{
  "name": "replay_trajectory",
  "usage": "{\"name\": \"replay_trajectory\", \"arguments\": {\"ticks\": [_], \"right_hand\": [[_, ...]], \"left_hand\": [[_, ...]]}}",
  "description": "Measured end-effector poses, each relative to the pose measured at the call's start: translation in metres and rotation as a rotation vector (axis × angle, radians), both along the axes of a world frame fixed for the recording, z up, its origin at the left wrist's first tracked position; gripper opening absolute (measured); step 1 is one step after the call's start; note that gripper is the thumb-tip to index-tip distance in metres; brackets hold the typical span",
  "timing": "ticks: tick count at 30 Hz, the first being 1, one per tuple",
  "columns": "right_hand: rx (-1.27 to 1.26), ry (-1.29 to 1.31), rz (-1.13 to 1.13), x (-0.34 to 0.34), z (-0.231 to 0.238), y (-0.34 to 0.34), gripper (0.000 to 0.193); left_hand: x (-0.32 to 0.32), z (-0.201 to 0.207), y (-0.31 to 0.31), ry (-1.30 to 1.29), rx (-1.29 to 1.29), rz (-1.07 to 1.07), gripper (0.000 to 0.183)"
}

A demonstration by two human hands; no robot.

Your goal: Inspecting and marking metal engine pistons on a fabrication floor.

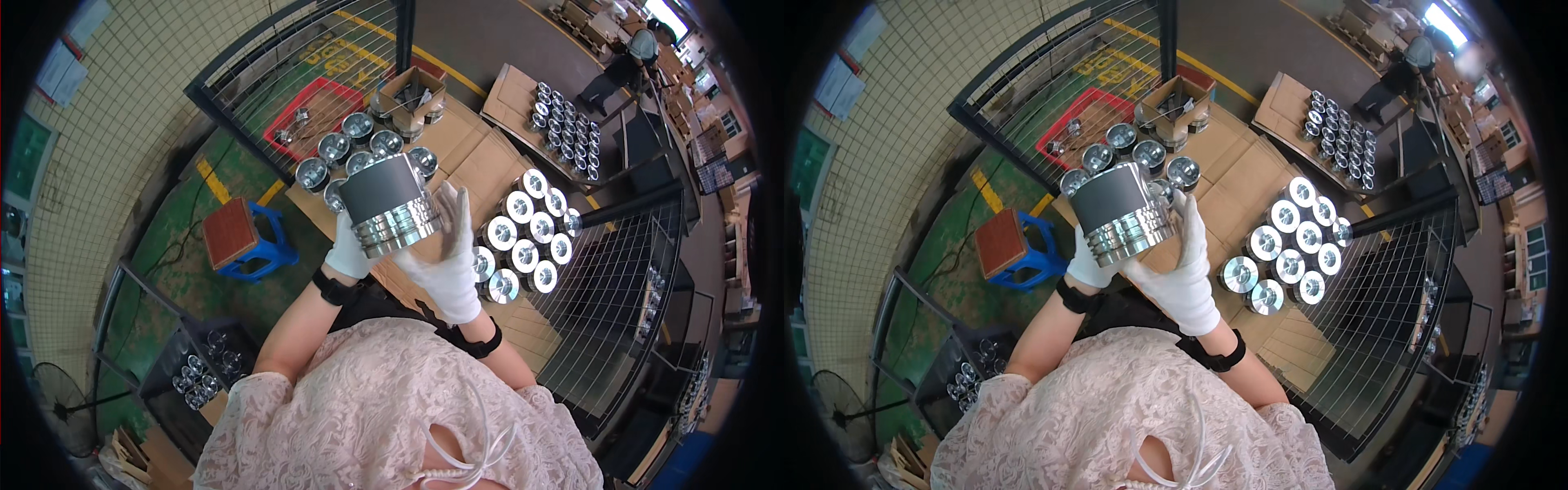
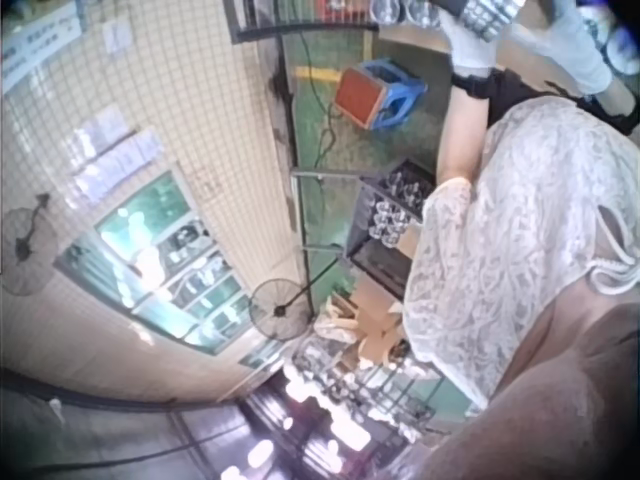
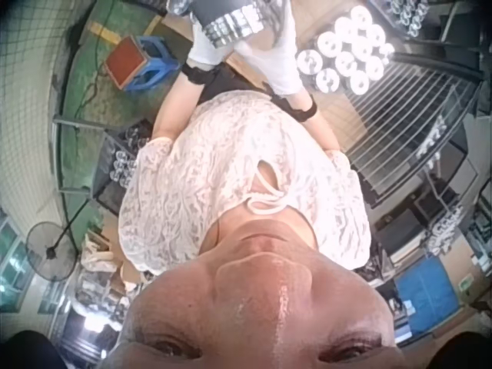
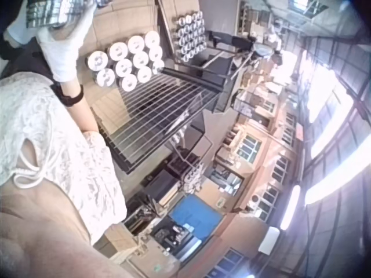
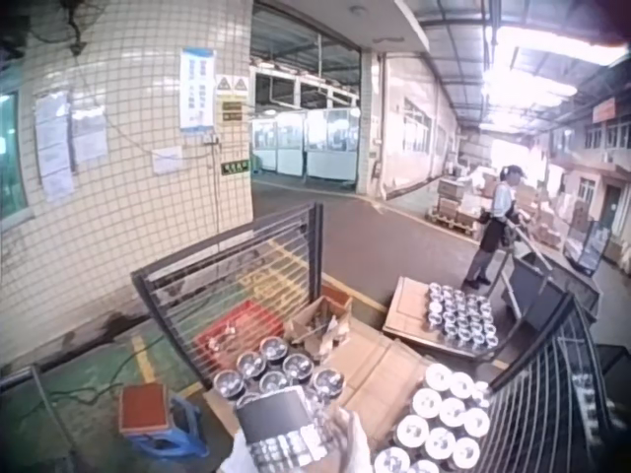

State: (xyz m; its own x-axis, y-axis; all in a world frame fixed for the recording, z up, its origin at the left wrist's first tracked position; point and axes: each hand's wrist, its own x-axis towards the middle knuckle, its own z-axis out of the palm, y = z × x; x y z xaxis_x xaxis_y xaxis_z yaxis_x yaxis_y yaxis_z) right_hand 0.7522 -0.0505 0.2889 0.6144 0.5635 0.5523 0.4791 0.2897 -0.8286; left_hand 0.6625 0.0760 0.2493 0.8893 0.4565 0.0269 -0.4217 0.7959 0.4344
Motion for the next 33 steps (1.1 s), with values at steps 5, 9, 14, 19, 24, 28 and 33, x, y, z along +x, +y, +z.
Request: {"name": "replay_trajectory", "arguments": {"ticks": [5, 9, 14, 19, 24, 28, 33], "right_hand": [[0.171, 1.355, 0.715, 0.016, 0.007, -0.002, 0.063], [0.085, 1.598, 0.697, 0.054, -0.018, -0.002, 0.062], [0.076, 1.623, 0.621, 0.066, -0.039, -0.005, 0.056], [-0.234, 1.064, 0.488, 0.085, -0.071, 0.001, 0.052], [-1.062, 0.619, 0.485, 0.122, -0.083, 0.006, 0.053], [-1.231, 0.830, 0.472, 0.120, -0.115, 0.039, 0.032], [-1.201, 0.855, 0.275, 0.164, -0.127, 0.073, 0.025]], "left_hand": [[0.000, 0.049, -0.022, 0.362, 0.778, 0.411, 0.069], [0.000, 0.063, -0.034, 0.185, 1.330, 0.418, 0.105], [0.003, 0.054, -0.021, 0.275, 1.608, 0.460, 0.105], [0.023, 0.029, -0.008, 0.288, 1.482, 0.410, 0.123], [0.027, -0.023, 0.024, 0.548, 1.625, 0.148, 0.111], [0.042, -0.051, 0.054, 0.530, 1.668, -0.047, 0.113], [0.070, -0.080, 0.110, 0.591, 1.630, -0.116, 0.109]]}}
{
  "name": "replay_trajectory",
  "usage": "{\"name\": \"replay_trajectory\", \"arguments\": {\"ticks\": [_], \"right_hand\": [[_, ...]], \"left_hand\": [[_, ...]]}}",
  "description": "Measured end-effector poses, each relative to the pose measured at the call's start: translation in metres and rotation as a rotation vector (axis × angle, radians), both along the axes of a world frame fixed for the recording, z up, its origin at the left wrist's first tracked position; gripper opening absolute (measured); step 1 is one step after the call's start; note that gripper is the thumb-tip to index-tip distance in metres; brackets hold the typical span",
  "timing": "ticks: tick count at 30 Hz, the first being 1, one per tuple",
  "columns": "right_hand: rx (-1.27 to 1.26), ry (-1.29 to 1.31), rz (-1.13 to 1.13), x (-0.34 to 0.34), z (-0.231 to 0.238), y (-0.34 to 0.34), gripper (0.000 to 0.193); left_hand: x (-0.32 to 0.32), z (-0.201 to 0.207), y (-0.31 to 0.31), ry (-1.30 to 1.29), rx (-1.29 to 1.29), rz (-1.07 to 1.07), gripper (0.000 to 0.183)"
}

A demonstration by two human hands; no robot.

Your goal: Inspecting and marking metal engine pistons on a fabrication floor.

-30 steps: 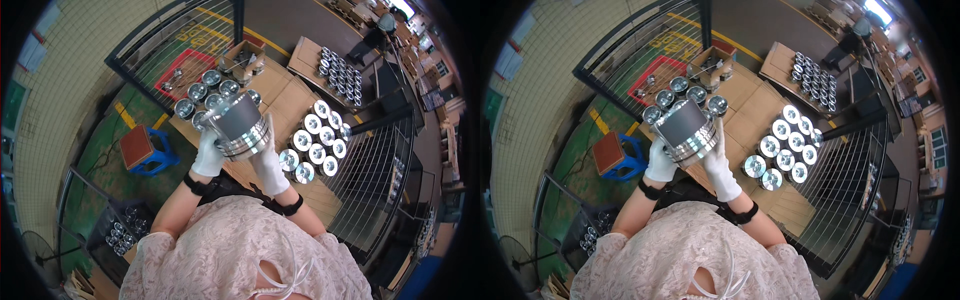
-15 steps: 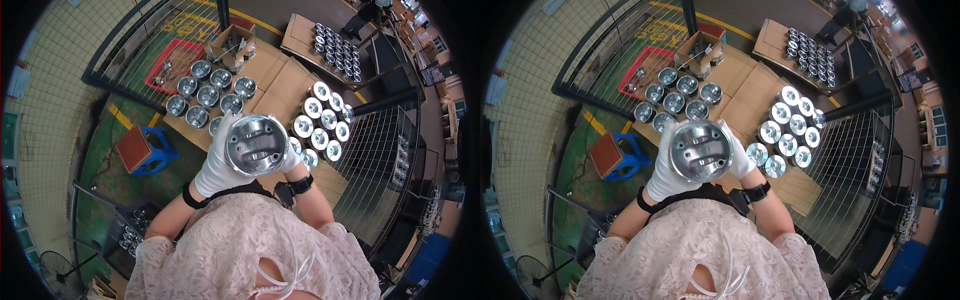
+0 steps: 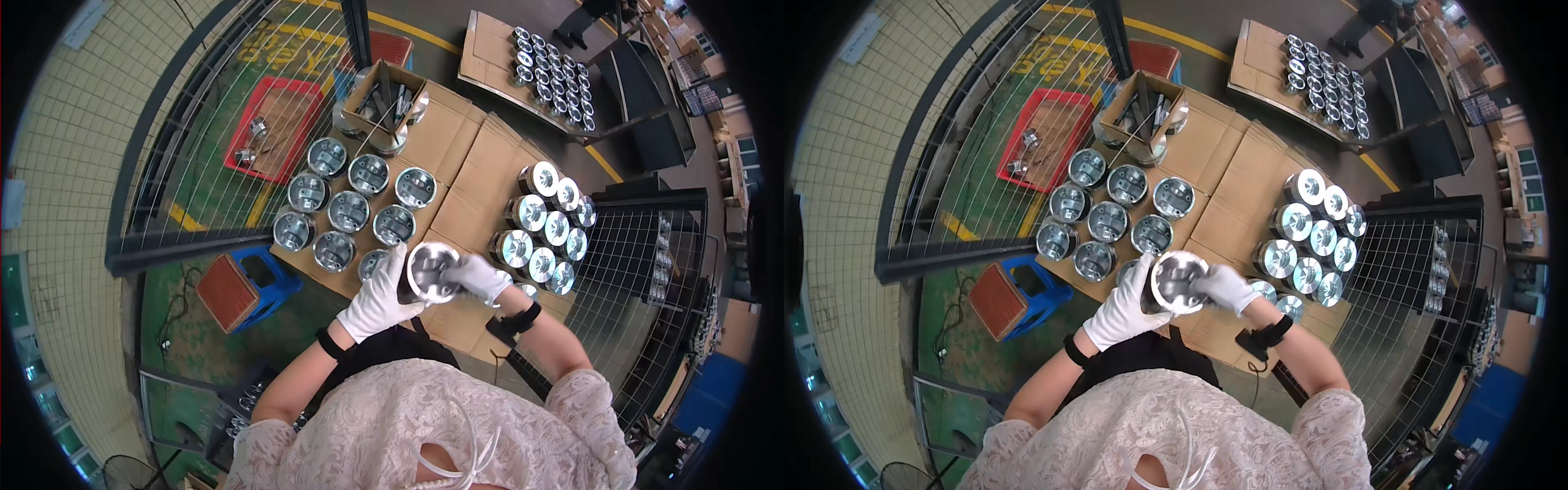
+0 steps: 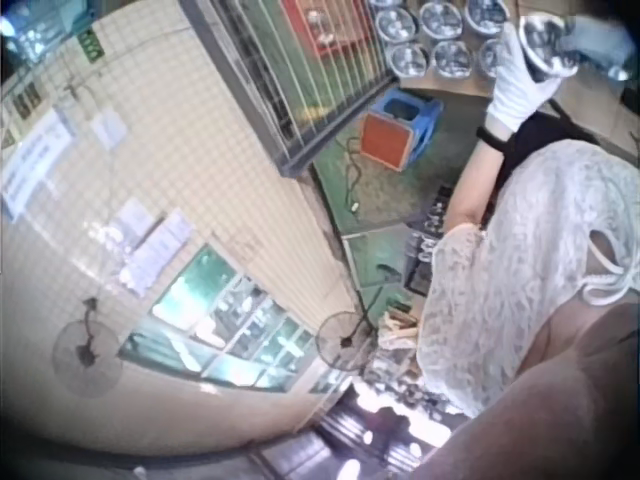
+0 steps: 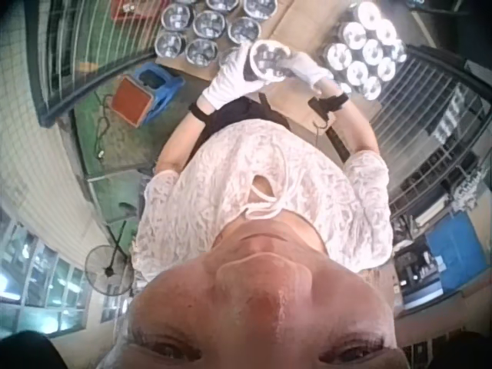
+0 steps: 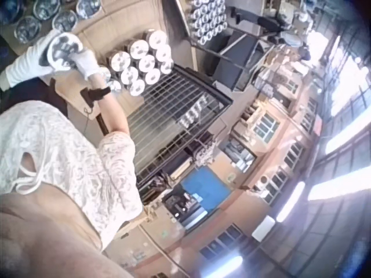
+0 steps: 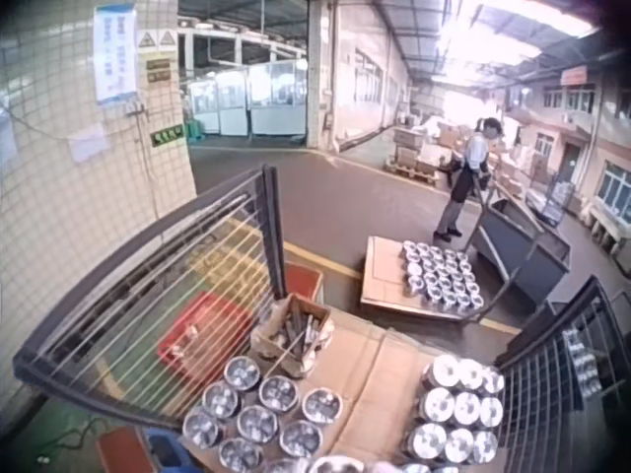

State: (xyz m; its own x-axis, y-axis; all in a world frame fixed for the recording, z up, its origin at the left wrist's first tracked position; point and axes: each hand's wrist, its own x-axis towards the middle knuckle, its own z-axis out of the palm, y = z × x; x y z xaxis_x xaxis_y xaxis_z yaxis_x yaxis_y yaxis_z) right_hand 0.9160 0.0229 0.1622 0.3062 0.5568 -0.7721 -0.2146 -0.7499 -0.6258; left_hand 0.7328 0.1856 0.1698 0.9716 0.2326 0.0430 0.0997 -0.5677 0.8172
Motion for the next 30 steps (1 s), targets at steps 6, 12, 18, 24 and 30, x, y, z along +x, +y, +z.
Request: {"name": "replay_trajectory", "arguments": {"ticks": [6, 12, 18, 24, 30], "right_hand": [[-0.068, -0.479, -0.191, 0.130, -0.049, 0.058, 0.024], [-0.067, -0.574, -0.288, 0.214, -0.143, 0.132, 0.022], [-0.297, -0.608, -0.147, 0.216, -0.202, 0.156, 0.029], [-0.195, -0.498, -0.257, 0.199, -0.208, 0.146, 0.038], [-0.080, -0.783, -0.139, 0.142, -0.198, 0.084, 0.047]], "left_hand": [[-0.034, -0.026, 0.062, 0.204, -0.006, 0.276, 0.073], [-0.086, -0.050, 0.085, 0.285, 0.115, 0.417, 0.055], [-0.108, -0.054, 0.088, 0.332, 0.137, 0.454, 0.044], [-0.114, -0.079, 0.085, 0.304, 0.102, 0.444, 0.042], [-0.073, -0.058, 0.072, 0.172, 0.216, 0.344, 0.035]]}}
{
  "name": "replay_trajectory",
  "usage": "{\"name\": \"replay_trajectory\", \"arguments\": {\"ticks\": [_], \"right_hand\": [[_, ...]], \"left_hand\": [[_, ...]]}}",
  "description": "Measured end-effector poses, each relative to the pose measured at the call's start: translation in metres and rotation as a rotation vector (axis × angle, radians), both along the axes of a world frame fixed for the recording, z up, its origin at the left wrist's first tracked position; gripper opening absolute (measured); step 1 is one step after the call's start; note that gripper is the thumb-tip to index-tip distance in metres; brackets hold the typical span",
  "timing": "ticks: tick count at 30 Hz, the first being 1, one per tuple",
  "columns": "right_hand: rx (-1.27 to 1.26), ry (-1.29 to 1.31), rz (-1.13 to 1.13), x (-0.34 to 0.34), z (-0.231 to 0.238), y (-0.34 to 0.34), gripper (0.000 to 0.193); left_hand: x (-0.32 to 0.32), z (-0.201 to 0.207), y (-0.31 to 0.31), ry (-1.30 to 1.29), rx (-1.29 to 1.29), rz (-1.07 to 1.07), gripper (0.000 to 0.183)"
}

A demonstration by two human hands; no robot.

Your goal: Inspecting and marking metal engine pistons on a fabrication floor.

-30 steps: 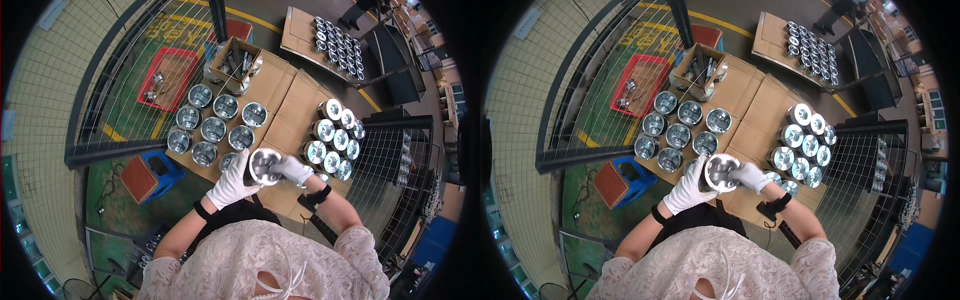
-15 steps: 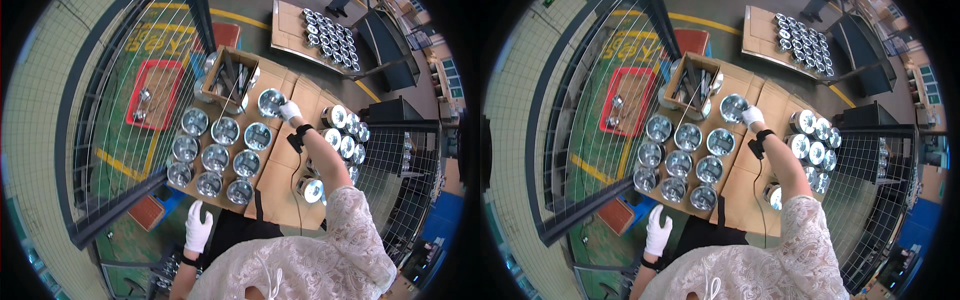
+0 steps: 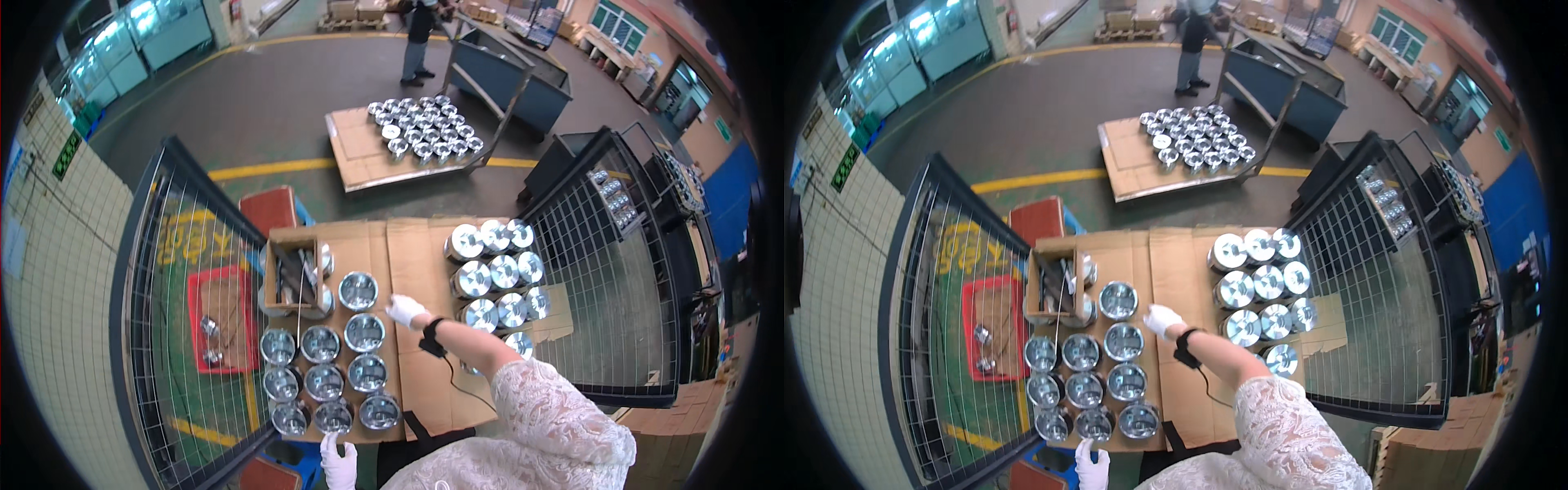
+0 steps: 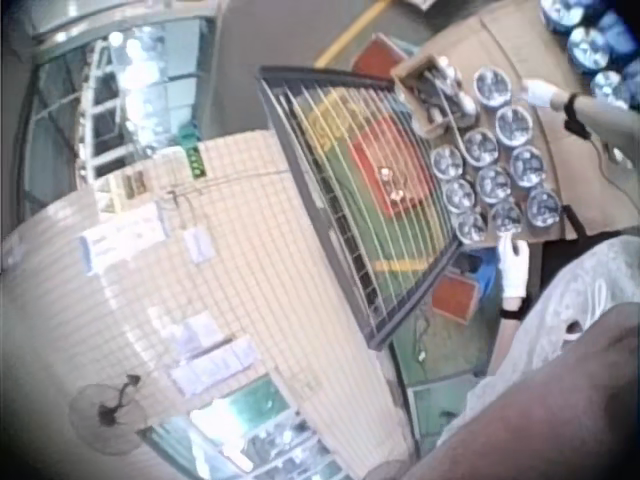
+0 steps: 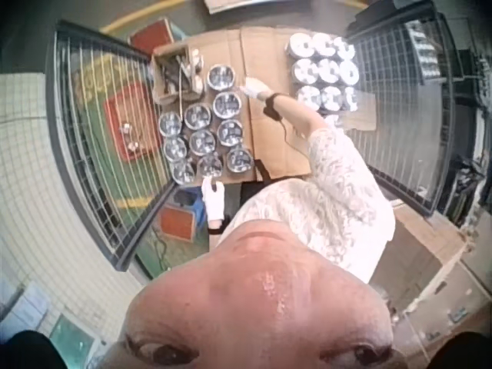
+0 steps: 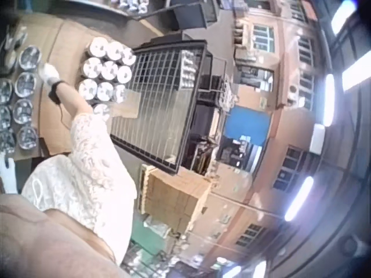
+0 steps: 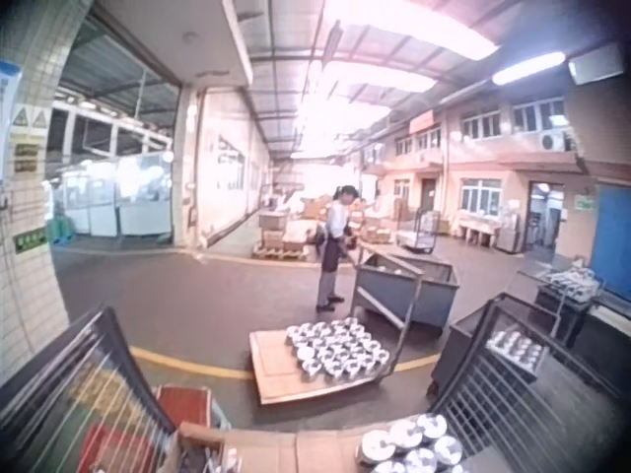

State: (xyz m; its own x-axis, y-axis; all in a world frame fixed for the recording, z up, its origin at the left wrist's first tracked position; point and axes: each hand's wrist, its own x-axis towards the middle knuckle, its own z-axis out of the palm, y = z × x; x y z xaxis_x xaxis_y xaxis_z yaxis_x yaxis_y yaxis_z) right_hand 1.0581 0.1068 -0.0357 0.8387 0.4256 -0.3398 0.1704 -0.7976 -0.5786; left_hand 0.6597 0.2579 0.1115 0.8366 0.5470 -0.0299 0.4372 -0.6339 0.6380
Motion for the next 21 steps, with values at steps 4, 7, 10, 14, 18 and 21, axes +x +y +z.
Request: {"name": "replay_trajectory", "arguments": {"ticks": [4, 7, 10, 14, 18, 21], "right_hand": [[0.001, 0.112, 0.023, -0.067, 0.007, -0.075, 0.038], [-0.080, 0.339, -0.014, -0.127, 0.015, -0.142, 0.031], [-0.186, 0.073, 0.264, -0.187, 0.013, -0.200, 0.020], [0.006, 0.351, 0.027, -0.229, 0.030, -0.253, 0.030], [0.069, 0.584, -0.059, -0.253, 0.038, -0.299, 0.031], [0.027, 0.487, 0.117, -0.277, 0.009, -0.344, 0.036]], "left_hand": [[-0.007, -0.011, -0.015, 0.053, -0.119, -0.060, 0.038], [-0.004, -0.012, -0.039, -0.002, -0.125, -0.105, 0.034], [-0.006, -0.010, -0.069, -0.001, -0.025, -0.173, 0.032], [-0.006, -0.002, -0.116, -0.040, -0.113, -0.282, 0.031], [-0.017, -0.029, -0.155, -0.130, -0.067, -0.359, 0.041], [-0.015, -0.014, -0.182, -0.021, -0.058, -0.411, 0.042]]}}
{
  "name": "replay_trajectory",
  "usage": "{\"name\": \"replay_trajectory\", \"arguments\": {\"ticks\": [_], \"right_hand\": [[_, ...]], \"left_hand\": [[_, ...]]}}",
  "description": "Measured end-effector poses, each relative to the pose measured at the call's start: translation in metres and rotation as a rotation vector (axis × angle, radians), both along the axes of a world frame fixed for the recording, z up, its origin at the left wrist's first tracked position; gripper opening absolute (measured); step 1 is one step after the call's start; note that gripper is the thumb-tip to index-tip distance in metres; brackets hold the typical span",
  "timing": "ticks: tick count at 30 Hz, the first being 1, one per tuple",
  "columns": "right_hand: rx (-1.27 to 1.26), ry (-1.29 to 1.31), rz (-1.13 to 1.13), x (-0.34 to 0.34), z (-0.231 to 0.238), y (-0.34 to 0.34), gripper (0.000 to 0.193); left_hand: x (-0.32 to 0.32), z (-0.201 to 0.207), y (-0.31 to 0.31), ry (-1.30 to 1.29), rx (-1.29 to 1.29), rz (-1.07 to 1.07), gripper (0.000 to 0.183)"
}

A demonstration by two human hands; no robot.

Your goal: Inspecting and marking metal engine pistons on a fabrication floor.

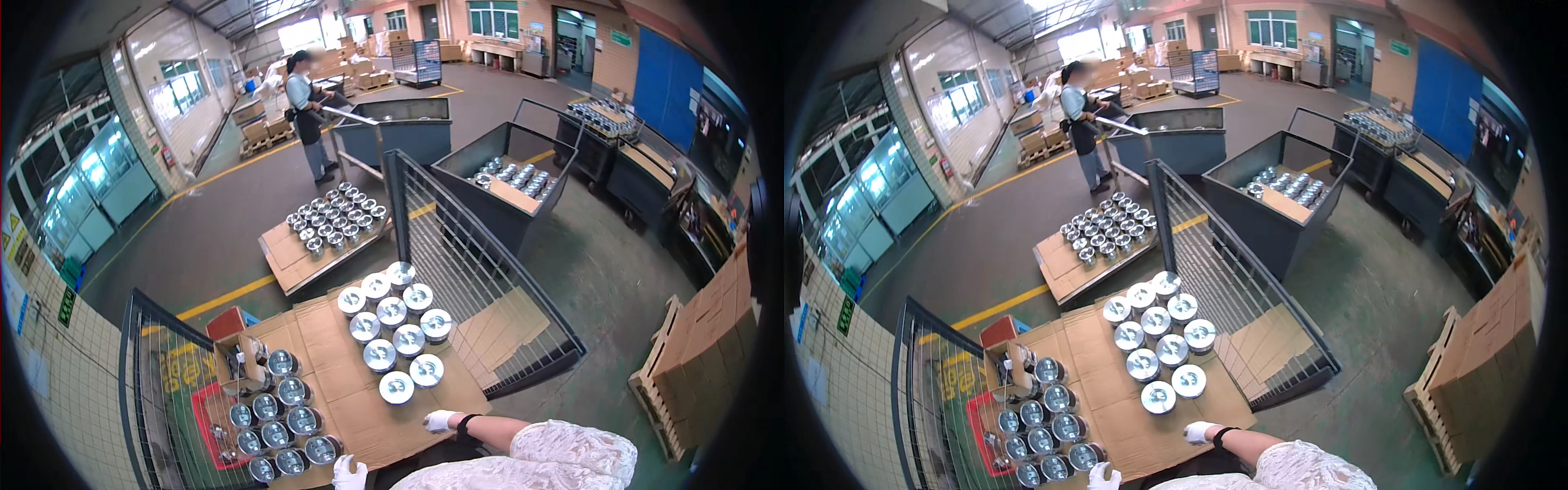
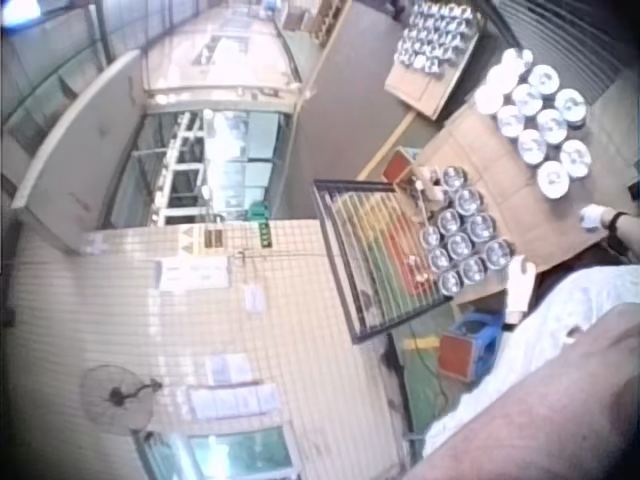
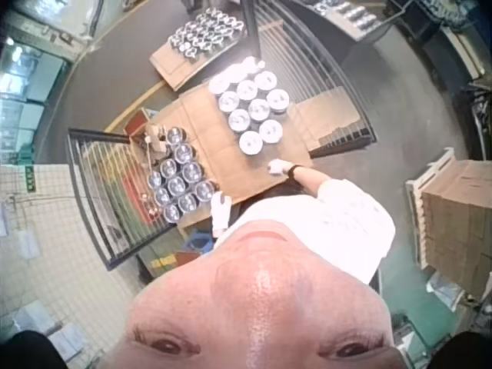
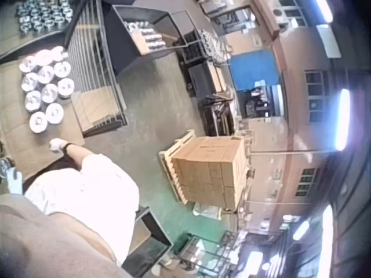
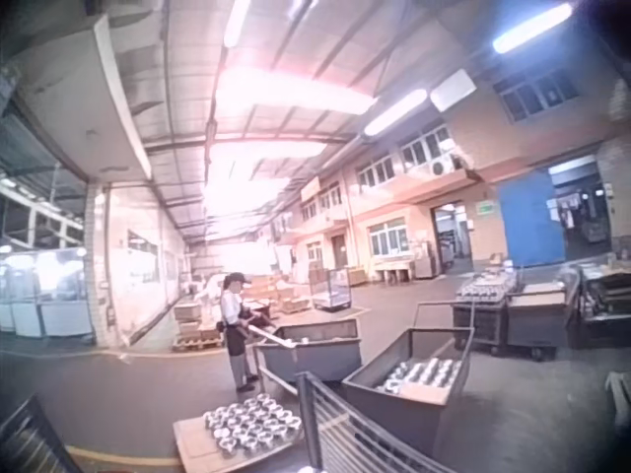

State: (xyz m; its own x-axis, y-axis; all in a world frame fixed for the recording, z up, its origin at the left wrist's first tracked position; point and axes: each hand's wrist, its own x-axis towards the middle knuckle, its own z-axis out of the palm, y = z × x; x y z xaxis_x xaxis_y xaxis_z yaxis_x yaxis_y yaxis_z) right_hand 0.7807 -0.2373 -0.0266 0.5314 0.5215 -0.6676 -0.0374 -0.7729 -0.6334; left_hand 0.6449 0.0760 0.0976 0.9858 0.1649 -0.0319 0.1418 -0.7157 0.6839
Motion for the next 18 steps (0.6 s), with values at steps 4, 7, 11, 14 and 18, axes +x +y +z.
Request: {"name": "replay_trajectory", "arguments": {"ticks": [4, 7, 11, 14, 18], "right_hand": [[-0.143, 0.050, 0.100, -0.049, -0.020, -0.057, 0.034], [-0.175, 0.012, 0.071, -0.089, -0.095, -0.096, 0.033], [-0.318, 0.106, -0.145, -0.152, -0.065, -0.145, 0.032], [-0.438, 0.056, -0.262, -0.190, -0.100, -0.161, 0.029], [-0.446, 0.042, -0.538, -0.249, -0.076, -0.130, 0.034]], "left_hand": [[0.010, 0.020, -0.021, -0.040, 0.038, -0.137, 0.041], [0.009, 0.018, -0.018, -0.039, 0.051, -0.191, 0.040], [0.012, 0.027, -0.022, 0.019, -0.014, -0.322, 0.041], [0.000, 0.010, -0.010, 0.090, 0.017, -0.289, 0.041], [-0.022, 0.011, 0.011, 0.142, 0.040, -0.296, 0.046]]}}
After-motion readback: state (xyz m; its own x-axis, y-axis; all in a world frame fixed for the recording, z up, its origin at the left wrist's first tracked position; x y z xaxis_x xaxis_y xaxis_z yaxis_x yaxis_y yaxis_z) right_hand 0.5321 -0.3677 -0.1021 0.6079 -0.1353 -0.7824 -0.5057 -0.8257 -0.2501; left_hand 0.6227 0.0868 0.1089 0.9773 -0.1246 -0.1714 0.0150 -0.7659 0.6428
